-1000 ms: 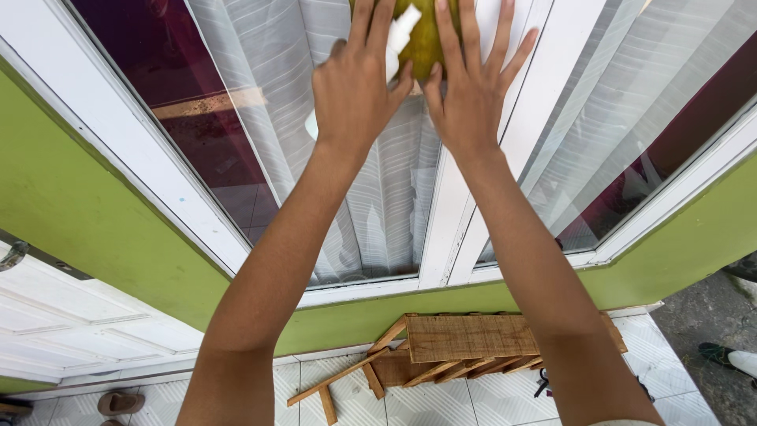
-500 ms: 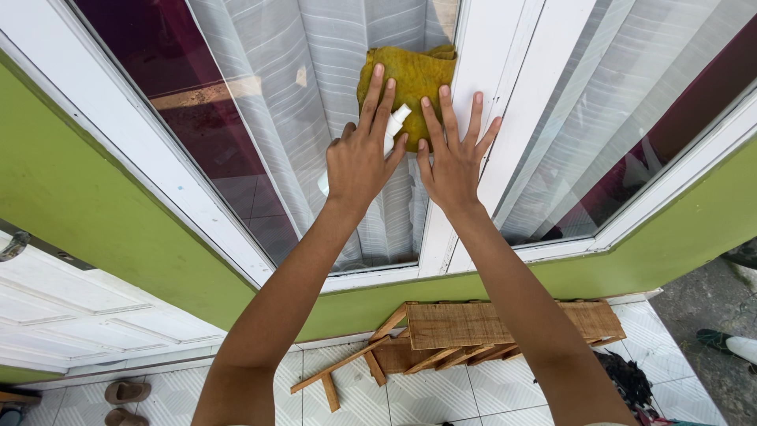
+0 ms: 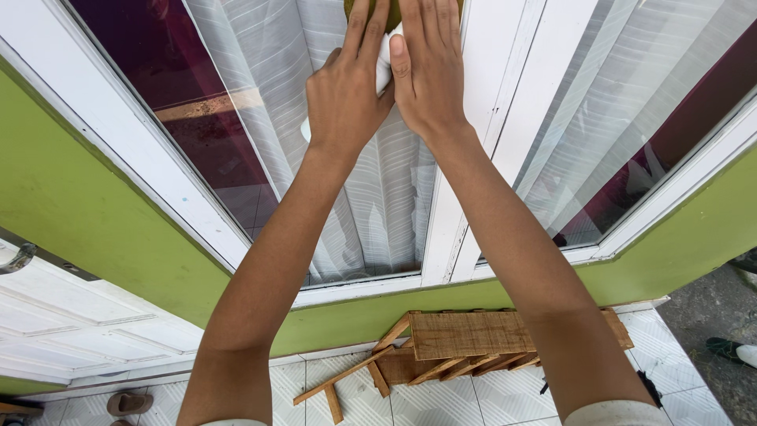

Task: The person cleans a window by spraying liquid from a spray bottle onto the glass and wiping it with a cloth.

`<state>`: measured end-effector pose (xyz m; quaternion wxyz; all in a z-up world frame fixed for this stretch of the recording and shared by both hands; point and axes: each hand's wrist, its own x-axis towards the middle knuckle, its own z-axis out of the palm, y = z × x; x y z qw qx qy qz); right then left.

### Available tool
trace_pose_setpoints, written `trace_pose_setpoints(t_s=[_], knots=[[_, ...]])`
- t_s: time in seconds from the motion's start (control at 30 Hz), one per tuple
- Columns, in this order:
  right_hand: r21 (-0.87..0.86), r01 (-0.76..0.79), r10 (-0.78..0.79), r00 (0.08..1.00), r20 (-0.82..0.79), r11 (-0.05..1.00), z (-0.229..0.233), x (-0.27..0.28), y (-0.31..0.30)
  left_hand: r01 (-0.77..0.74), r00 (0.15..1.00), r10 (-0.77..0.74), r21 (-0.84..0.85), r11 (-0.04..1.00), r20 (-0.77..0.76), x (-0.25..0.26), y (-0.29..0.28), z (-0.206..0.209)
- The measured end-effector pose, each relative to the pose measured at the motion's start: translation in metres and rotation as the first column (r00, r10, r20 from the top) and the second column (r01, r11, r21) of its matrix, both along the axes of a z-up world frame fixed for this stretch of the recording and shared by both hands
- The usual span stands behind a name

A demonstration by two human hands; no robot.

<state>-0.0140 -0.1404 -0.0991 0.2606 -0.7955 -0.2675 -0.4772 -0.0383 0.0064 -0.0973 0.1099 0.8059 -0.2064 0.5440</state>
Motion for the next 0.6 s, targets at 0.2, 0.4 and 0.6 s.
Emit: trace_pose_setpoints(t_s=[0.2, 0.4, 0.6], knots=[[0.041, 0.074, -0.079, 0.987, 0.14, 0.996, 0.004, 0.018, 0.01, 0.196, 0.981, -0.194, -0.087, 0.977, 0.032, -0.027, 0.038, -0.007], [-0.022, 0.37, -0.349, 0.893, 0.284, 0.929, 0.01, 0.023, 0.024, 0.301, 0.951, -0.308, -0.262, 0.917, 0.014, -0.049, 0.057, -0.031], [-0.041, 0.306, -0.286, 0.923, 0.258, 0.951, -0.042, 0.004, 0.022, 0.426, 0.808, -0.586, -0.622, 0.657, -0.065, -0.063, 0.041, -0.051]])
